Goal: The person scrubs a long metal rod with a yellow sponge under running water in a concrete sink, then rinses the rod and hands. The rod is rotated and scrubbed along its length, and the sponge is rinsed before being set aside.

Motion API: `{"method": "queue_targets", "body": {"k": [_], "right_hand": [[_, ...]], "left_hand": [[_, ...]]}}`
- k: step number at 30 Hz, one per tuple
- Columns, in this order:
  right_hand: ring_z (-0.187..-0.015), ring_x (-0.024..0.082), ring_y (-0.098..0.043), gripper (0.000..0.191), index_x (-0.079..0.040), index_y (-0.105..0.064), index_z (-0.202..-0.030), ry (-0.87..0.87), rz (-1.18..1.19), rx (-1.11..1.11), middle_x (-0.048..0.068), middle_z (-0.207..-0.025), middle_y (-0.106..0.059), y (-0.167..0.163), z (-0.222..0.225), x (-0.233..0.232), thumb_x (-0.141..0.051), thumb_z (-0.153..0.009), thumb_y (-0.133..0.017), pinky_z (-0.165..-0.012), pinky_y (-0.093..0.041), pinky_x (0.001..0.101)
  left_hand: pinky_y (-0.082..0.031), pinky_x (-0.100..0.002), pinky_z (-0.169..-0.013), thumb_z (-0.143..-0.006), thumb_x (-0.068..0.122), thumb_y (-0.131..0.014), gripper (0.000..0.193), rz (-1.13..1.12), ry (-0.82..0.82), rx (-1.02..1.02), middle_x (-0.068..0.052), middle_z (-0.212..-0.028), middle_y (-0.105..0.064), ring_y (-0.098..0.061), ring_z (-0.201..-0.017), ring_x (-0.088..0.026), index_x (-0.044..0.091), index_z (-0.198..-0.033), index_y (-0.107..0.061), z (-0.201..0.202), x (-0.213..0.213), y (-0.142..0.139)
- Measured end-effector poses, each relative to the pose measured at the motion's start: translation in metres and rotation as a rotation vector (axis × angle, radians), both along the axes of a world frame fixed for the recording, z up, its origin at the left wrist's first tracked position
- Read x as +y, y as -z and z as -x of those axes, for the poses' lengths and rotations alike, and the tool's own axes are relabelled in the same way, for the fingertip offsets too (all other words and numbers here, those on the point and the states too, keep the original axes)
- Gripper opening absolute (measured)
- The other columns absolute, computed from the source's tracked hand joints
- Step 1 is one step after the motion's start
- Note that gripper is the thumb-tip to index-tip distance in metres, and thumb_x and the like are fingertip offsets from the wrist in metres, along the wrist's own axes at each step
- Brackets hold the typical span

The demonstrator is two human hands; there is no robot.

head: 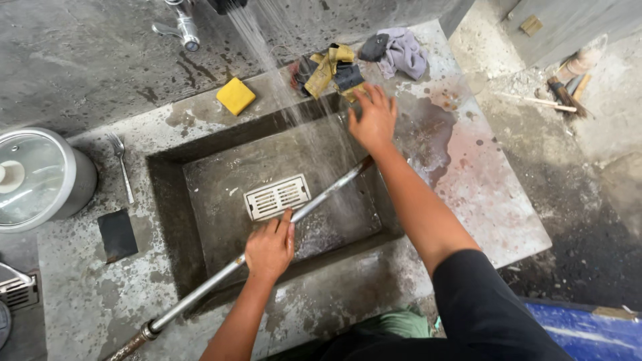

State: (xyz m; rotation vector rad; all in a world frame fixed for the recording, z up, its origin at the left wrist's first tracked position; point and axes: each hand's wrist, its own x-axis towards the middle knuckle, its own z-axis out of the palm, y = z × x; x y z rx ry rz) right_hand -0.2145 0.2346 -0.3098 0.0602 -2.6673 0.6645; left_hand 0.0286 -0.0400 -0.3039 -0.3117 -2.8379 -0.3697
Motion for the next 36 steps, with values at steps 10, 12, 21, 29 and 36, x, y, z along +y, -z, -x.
{"method": "queue_targets", "body": {"k": [10,12,21,29,36], "right_hand": [[-0.102,0.028,-0.07,0.014,-0.018,-0.071,-0.112,0.002,0.066,0.101,0.007,-0.107,-0.076,-0.036,0.06,0.005,-0.022,-0.1,-0.064,-0.091,-0.048,0.0485],[-0.102,0.03,-0.07,0.017,-0.013,-0.065,-0.12,0.147,0.423,0.104,0.012,-0.11,-0.074,-0.036,0.052,0.012,-0.021,-0.107,-0.057,-0.091,-0.054,0.0416],[-0.118,0.037,-0.054,0.04,-0.011,-0.062,-0.132,-0.371,-0.027,-0.276,0.015,-0.118,-0.062,0.009,-0.124,-0.026,-0.03,-0.096,-0.065,-0.106,-0.04,0.0508],[-0.154,0.032,-0.033,0.05,-0.007,-0.057,-0.15,-0.363,-0.239,0.094,0.013,-0.153,-0.052,0.017,-0.137,-0.023,-0.025,-0.103,-0.06,-0.126,-0.021,0.0592],[-0.155,0.035,-0.021,0.067,0.002,-0.043,-0.154,-0.636,-0.188,-0.123,0.018,-0.157,-0.043,0.023,-0.186,-0.064,-0.04,-0.103,-0.052,-0.124,-0.015,0.0616]], "left_hand": [[-0.053,-0.044,-0.061,-0.095,0.034,-0.062,0.036,-0.005,-0.013,0.01,-0.008,-0.08,-0.066,-0.066,-0.068,-0.029,0.019,-0.127,-0.071,0.001,-0.007,0.004],[-0.053,-0.044,-0.062,-0.096,0.034,-0.061,0.034,-0.019,-0.005,0.028,-0.007,-0.082,-0.066,-0.066,-0.069,-0.028,0.019,-0.126,-0.071,0.0,-0.008,0.005],[-0.053,-0.043,-0.062,-0.098,0.033,-0.061,0.035,-0.009,0.003,0.044,-0.007,-0.083,-0.067,-0.066,-0.067,-0.028,0.017,-0.127,-0.071,-0.004,-0.008,0.009],[-0.053,-0.043,-0.064,-0.099,0.033,-0.06,0.033,-0.004,-0.008,0.006,-0.006,-0.083,-0.068,-0.067,-0.069,-0.028,0.018,-0.126,-0.071,-0.006,-0.009,0.011],[-0.053,-0.043,-0.065,-0.099,0.033,-0.058,0.035,-0.003,-0.001,0.019,-0.007,-0.086,-0.069,-0.068,-0.073,-0.028,0.015,-0.127,-0.07,-0.006,-0.005,0.009]]}}
